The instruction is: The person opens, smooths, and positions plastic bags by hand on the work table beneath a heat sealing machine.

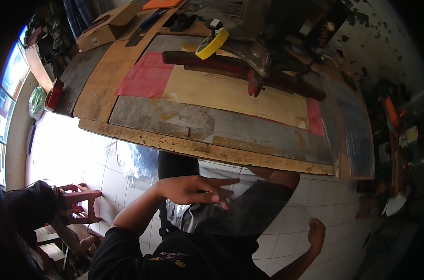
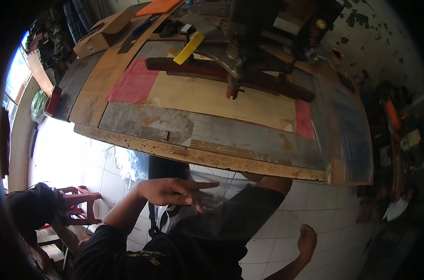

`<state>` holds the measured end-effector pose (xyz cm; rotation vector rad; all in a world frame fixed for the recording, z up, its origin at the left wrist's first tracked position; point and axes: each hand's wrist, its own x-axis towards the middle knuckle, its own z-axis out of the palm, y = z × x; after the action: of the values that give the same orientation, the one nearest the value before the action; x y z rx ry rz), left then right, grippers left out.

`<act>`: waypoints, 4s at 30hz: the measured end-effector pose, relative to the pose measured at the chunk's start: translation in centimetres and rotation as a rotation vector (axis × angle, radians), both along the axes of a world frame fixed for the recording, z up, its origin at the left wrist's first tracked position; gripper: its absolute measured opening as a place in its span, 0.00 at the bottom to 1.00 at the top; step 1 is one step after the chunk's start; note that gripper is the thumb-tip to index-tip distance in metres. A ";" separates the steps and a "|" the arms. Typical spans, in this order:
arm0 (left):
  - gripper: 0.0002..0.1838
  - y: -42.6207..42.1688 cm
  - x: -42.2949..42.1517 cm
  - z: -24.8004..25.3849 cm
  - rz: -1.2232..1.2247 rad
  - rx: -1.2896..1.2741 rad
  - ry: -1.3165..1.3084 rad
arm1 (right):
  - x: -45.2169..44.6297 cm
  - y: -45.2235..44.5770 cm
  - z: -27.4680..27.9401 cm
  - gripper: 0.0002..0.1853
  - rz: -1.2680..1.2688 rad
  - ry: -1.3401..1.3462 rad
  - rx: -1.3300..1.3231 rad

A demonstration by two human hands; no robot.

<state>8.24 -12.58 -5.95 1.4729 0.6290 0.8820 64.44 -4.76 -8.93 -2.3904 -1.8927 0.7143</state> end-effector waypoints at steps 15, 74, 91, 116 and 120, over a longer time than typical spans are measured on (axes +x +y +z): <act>0.18 0.3 0.5 0.9 0.031 -0.132 -0.257 | -20.8 -6.0 -0.8 0.16 0.660 0.710 0.581; 0.32 -1.9 6.1 1.2 0.884 0.274 0.457 | -27.8 -0.6 9.1 0.13 0.876 0.734 0.687; 0.12 -3.0 1.4 5.2 0.902 0.437 0.842 | -23.4 1.6 12.2 0.05 0.789 0.553 0.810; 0.09 0.1 2.9 1.7 0.624 0.328 0.614 | -23.5 3.9 14.0 0.06 0.633 0.721 0.539; 0.04 -0.5 1.1 2.7 0.612 0.385 0.663 | -23.7 4.4 13.9 0.07 0.567 0.750 0.432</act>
<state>9.34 -13.09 -3.25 1.9828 1.5243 1.0049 40.74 -0.31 4.99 -1.0981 -2.0467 0.9173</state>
